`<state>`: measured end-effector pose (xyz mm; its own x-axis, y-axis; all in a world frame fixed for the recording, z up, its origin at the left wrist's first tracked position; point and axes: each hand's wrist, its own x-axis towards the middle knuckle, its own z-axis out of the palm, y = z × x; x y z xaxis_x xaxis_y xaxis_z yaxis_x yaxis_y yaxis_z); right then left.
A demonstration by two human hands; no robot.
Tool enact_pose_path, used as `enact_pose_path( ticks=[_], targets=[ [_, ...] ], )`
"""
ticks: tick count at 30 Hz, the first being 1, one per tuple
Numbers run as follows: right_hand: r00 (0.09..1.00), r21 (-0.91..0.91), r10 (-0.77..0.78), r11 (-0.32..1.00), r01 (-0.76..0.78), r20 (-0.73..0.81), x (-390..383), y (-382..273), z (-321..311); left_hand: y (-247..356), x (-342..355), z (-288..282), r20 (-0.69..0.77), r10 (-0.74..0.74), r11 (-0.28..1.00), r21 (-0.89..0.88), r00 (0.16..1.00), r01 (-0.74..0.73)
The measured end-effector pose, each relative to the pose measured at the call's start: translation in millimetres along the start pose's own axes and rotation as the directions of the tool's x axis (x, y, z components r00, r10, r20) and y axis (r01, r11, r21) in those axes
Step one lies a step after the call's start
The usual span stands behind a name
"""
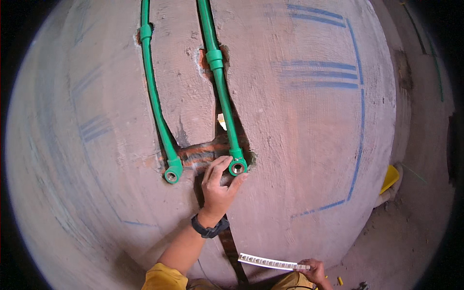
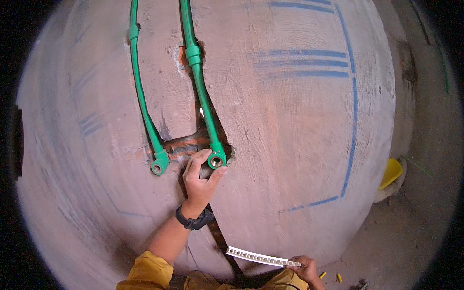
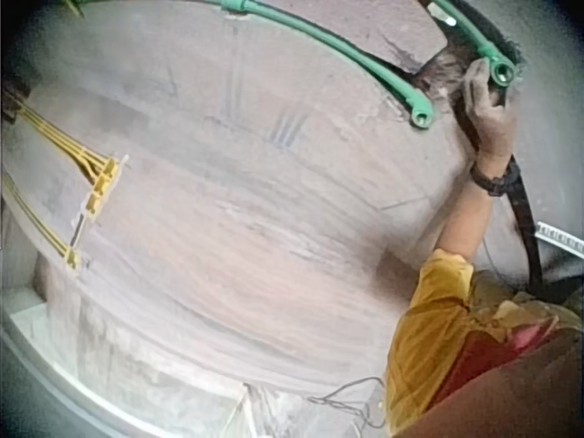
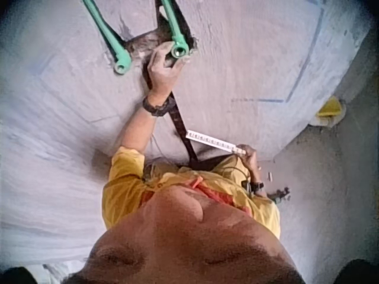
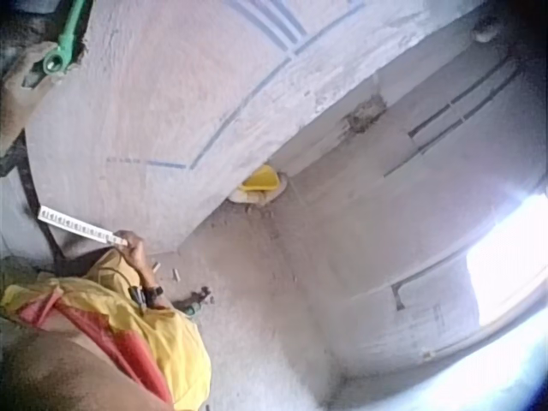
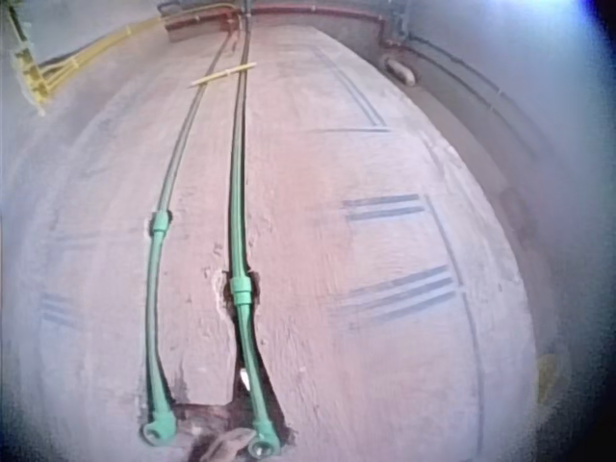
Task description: Connecting and aligning green plastic pipes in a wall channel using a heat fusion tool and a spacing template.
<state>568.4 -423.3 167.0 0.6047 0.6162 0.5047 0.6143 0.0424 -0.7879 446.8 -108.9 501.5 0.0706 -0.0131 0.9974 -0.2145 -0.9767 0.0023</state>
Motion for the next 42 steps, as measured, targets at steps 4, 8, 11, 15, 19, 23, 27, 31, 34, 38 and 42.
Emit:
enact_pose_path(
  ticks=[4, 8, 11, 15, 19, 23, 27, 31, 34, 38, 42],
  targets=[
    [1.000, 0.026, 0.029, 0.999, -0.029, -0.003, -1, 6, 3, -3, 0, 1, -0.007, 0.005, 1.000, 0.004, 1.000, -0.005],
    [1.000, 0.066, 0.023, 0.998, -0.023, -0.003, -4, 4, 4, -1, 3, -7, -0.002, 0.058, 0.997, 0.043, 0.998, -0.058],
    [0.996, 0.016, 0.083, 0.996, -0.083, 0.013, -11, 16, 1, 9, 20, -17, 0.021, 0.118, 0.989, 0.084, 0.993, -0.119],
    [0.994, 0.170, 0.103, 0.981, -0.096, -0.029, -20, 39, 7, 26, 48, -26, 0.130, 0.235, 0.957, 0.141, 0.963, -0.253],
    [0.995, 0.188, 0.091, 0.979, -0.080, -0.051, -21, 47, 12, 17, 42, -18, 0.267, 0.311, 0.904, 0.215, 0.912, -0.371],
    [0.991, 0.138, 0.137, 0.981, -0.137, 0.015, -18, 31, 8, 13, 30, -12, 0.256, 0.288, 0.907, 0.237, 0.923, -0.349],
    [0.982, 0.238, 0.188, 0.954, -0.181, -0.008, -23, 26, 5, 13, 26, -7, 0.220, 0.277, 0.914, 0.240, 0.935, -0.327],
    [0.996, 0.186, 0.071, 0.981, -0.061, -0.046, -27, 38, 4, 10, 22, -4, 0.207, 0.280, 0.911, 0.250, 0.937, -0.327],
    [0.990, 0.172, 0.127, 0.978, -0.116, -0.057, -31, 45, 5, 5, 16, -2, 0.180, 0.283, 0.921, 0.223, 0.942, -0.319],
    [0.993, 0.148, 0.082, 0.987, -0.068, -0.086, -27, 35, 5, 5, 4, 3, -0.008, 0.134, 0.977, 0.171, 0.991, -0.131],
    [0.992, 0.149, 0.101, 0.985, -0.088, -0.077, -32, 43, 10, 3, -3, 1, -0.038, 0.061, 0.978, 0.201, 0.997, -0.052]
  ],
)
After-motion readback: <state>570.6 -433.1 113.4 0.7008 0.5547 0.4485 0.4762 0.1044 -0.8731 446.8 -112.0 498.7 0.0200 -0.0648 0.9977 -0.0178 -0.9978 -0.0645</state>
